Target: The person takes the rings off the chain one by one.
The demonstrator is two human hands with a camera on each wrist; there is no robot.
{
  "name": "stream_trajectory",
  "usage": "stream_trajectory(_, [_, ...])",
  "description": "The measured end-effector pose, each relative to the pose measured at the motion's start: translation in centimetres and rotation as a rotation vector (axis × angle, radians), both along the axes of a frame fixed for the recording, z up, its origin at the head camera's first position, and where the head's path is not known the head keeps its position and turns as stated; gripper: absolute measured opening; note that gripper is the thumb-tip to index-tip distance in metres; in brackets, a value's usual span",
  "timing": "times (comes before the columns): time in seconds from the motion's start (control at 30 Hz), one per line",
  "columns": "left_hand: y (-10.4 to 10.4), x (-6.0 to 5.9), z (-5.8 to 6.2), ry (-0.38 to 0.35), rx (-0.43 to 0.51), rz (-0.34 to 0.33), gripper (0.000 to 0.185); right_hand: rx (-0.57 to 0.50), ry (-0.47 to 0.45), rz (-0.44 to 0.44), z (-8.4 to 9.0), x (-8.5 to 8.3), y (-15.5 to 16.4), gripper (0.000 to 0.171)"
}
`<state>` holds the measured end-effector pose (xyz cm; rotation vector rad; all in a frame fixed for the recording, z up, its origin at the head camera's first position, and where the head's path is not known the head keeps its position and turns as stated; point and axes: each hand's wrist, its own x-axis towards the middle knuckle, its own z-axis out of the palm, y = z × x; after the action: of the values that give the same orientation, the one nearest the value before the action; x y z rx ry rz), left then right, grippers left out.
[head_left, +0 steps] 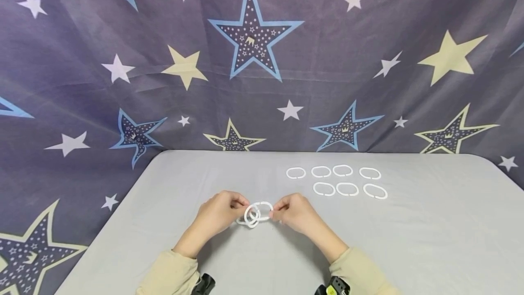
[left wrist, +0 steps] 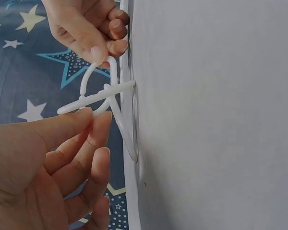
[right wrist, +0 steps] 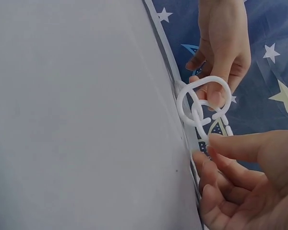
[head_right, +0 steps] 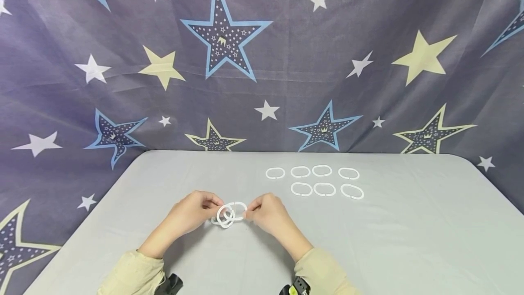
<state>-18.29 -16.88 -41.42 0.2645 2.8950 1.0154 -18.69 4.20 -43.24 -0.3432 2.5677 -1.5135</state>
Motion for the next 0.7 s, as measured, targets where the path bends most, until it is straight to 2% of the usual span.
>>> stream_trajectory(0.17, [-0.2,0.1,0.1,-0.023,-0.026,0.009,0.007,-0.074,-0.018,-0.019,0.2,-0.2,-0.1,0.005])
stream_trajectory(0.33, [-0.8,0.1,0.4,-0.061,-0.034,-0.019,0.003,-0.126,-0.026,-0.047,0.2,-0.5,-0.2,0.006])
stream_trajectory(0.57, [-1.5,0.2,1.4,-0.163,-0.006,-0.059,0.011,-0.13,-0.028,-0.086,0.2,-0.7,-0.2,0.005])
stream_trajectory(0.7, [-1.1,0.3,1.4,-0.158,0.001,-0.05,0.014,-0.111,-0.01,-0.096,0.3,-0.8,-0.2,0.005])
